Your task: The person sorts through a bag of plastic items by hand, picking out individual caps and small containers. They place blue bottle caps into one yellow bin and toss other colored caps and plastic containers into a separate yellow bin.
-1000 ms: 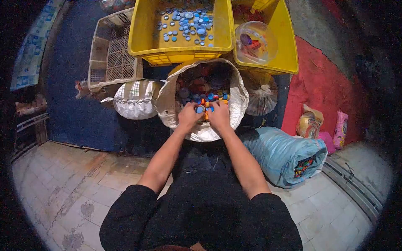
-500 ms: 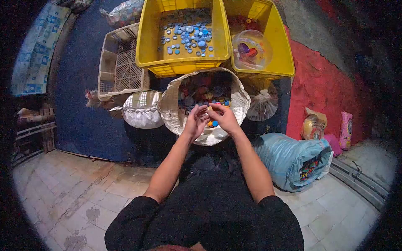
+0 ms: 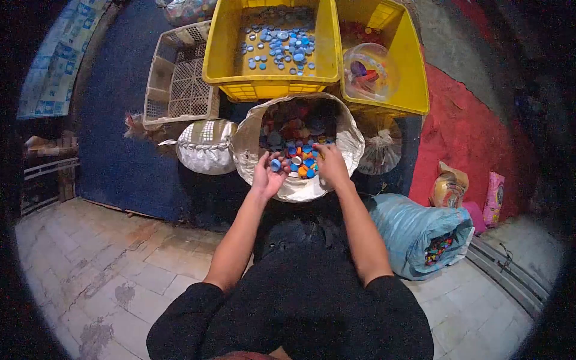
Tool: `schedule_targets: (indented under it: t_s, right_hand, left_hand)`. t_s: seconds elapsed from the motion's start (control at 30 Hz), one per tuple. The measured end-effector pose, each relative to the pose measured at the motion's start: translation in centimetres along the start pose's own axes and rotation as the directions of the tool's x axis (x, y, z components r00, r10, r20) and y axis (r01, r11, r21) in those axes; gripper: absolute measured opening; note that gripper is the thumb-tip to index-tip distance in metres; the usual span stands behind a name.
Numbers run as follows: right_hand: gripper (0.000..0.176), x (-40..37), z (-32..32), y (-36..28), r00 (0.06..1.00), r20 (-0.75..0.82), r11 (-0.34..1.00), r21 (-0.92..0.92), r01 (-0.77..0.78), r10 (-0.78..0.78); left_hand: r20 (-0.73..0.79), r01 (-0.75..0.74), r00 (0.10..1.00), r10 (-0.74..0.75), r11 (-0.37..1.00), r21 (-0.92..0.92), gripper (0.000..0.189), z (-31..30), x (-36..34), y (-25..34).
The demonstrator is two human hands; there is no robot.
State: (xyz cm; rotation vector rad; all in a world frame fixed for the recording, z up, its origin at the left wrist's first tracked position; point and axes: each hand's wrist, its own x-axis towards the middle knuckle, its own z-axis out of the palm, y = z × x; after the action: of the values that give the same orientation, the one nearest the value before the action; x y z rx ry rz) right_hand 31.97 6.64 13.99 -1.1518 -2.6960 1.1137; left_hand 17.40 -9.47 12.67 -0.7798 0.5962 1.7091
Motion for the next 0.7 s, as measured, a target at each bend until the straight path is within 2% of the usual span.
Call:
schedule_targets:
  t_s: [0.03,0.07,0.1,0.13,0.17,0.2,0.23,0.27,0.3,0.33,0.4,0.43,0.5,0.53,0.63,0.67,0.7]
  right_hand:
    - [0.044,0.0,1.2,0.4,0.997,-0.079,0.984,-0.179,0.010,-0.024]
    - [0.044,0.0,2.5,0.9,0.997,-0.078,0.985,-0.170,0.006,-0.020]
    - [0.044,0.4,3.3,1.0,0.997,-0.054,0.948,-0.316,0.033,-0.053]
    - [0.044,0.7,4.1,1.1,0.996,-0.025,0.888,-0.455,0.061,-0.082]
    - [0.042,1.3,4.9,1.4,0.998,0.056,0.920,-0.388,0.047,-0.027]
    - [0.042,1.9,5.7,1.6,0.998,0.062,0.923,-0.383,0.046,-0.024]
    - [0.039,2.8,6.5,1.7,0.992,0.121,0.937,-0.349,0.023,0.021]
    - [0.037,3.7,7.4,1.8,0.982,0.179,0.948,-0.317,-0.003,0.063]
    - [0.033,4.5,8.1,1.4,0.973,0.183,0.954,-0.290,-0.081,0.138]
    - [0.033,4.9,8.4,1.3,0.974,0.177,0.955,-0.285,-0.083,0.138]
    - [0.027,5.3,9.1,1.1,0.999,0.038,0.956,-0.293,0.008,0.004]
    - [0.025,5.8,8.9,0.7,0.995,0.068,0.953,-0.300,-0.049,0.072]
    - [0.024,7.1,9.6,1.6,0.993,0.106,0.938,-0.347,-0.003,0.042]
    - [0.023,7.6,10.0,2.1,0.989,0.148,0.916,-0.399,0.048,0.013]
    - [0.022,7.7,10.0,2.7,0.987,0.156,0.905,-0.424,0.036,0.033]
    - [0.022,7.7,9.5,2.9,0.988,0.150,0.904,-0.425,0.038,0.028]
    - [0.023,7.3,9.0,3.0,0.993,0.104,0.899,-0.428,0.089,-0.049]
  left_hand:
    - [0.002,-0.031,1.000,0.031,0.999,0.026,0.027,-0.6,-0.2,0.4]
    - [0.005,-0.062,0.998,0.062,0.997,0.051,0.027,-1.3,-0.5,0.9]
    - [0.066,-0.055,0.996,0.053,0.998,0.028,0.026,-2.1,-0.8,1.5]
    - [0.061,-0.057,0.997,0.055,0.998,0.033,0.026,-2.7,-0.8,2.0]
    - [0.034,-0.082,0.996,0.080,0.995,0.062,0.026,-3.4,-1.0,2.2]
    - [0.008,-0.107,0.994,0.107,0.990,0.091,0.026,-3.9,-1.4,2.4]
    - [0.091,-0.092,0.992,0.085,0.993,0.078,0.026,-4.0,-1.9,2.9]
    - [0.088,-0.094,0.992,0.086,0.992,0.082,0.026,-4.0,-2.2,2.9]
    - [0.003,-0.113,0.994,0.114,0.986,0.122,0.026,-4.2,-2.4,2.8]
    - [-0.075,-0.129,0.987,0.143,0.978,0.165,0.026,-4.2,-2.5,2.8]
    - [-0.091,-0.107,0.988,0.123,0.980,0.165,0.023,-5.0,-2.2,2.9]
    - [-0.047,-0.091,0.994,0.101,0.979,0.182,0.022,-5.5,-1.7,2.8]
    - [-0.005,-0.062,0.998,0.063,0.986,0.153,0.022,-6.0,-1.1,2.6]
    - [-0.011,-0.061,0.998,0.063,0.985,0.160,0.022,-5.9,-0.9,2.4]
    - [-0.142,-0.048,0.986,0.082,0.972,0.229,0.032,-5.0,-0.8,1.8]
    - [-0.138,-0.050,0.987,0.084,0.971,0.234,0.032,-4.5,-0.8,1.6]
    - [-0.125,-0.039,0.990,0.070,0.970,0.240,0.034,-4.4,-0.6,1.5]
